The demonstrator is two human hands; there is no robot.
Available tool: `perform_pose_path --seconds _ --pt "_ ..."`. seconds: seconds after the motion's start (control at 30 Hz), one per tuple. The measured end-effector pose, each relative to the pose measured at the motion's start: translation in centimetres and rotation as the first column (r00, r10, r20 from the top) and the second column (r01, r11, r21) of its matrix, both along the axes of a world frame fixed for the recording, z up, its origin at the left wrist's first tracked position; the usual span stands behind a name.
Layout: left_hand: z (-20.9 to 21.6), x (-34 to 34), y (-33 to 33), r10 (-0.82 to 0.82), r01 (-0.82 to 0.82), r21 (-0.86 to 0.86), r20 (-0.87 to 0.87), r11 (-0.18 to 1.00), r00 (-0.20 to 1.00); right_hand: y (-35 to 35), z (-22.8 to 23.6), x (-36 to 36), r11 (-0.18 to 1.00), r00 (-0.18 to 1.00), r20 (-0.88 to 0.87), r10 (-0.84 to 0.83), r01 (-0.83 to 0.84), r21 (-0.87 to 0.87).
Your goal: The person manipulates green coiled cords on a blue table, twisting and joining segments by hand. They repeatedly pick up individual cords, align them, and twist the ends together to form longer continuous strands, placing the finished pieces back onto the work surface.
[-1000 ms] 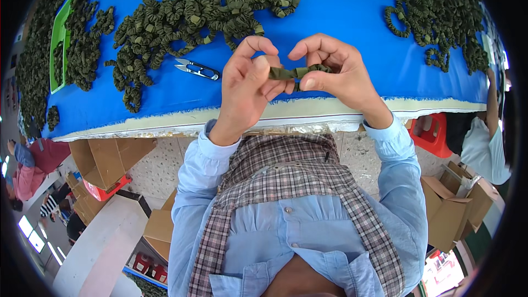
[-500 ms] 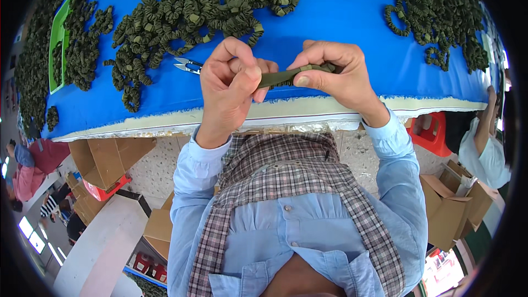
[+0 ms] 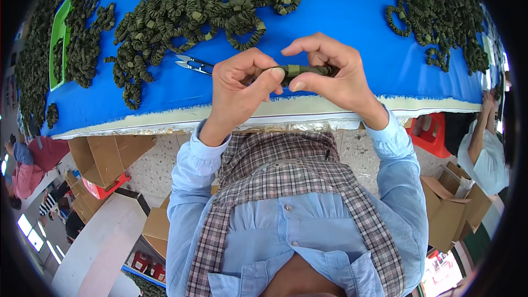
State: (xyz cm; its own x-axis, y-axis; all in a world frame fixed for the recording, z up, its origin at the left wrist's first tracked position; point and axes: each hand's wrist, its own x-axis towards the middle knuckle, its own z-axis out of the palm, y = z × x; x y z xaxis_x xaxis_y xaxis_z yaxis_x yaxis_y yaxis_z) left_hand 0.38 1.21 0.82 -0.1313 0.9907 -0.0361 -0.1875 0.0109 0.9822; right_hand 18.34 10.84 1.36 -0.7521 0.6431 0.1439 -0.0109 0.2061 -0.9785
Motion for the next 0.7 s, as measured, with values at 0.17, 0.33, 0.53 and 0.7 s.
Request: perform_pose_path --seconds 0.17,0.33,0.53,0.7 --pt "-0.2 0.0 -0.2 -0.021 0.02 0.056 0.023 0.998 1.0 -0.5 0.0 -0.6 0.978 0.998 -0.042 -0.046 0.054 0.203" --pt "-1.1 -0.8 -0.2 -0.023 -0.003 0.237 0.107 0.972 0.994 0.2 -0.3 -0.3 0.983 0.997 -0.074 -0.003 0.017 0.185" --pt "-2.1 0.0 -0.3 -0.036 -0.05 0.235 0.348 0.971 0.937 0.0 -0.8 -1.0 0.96 0.991 -0.133 -0.006 0.043 0.276" --pt "-2.8 1.4 -0.4 0.042 -0.098 0.131 0.373 0.987 0.927 -0.9 -1.4 -0.9 0.998 0.988 -0.145 -0.059 0.062 0.017"
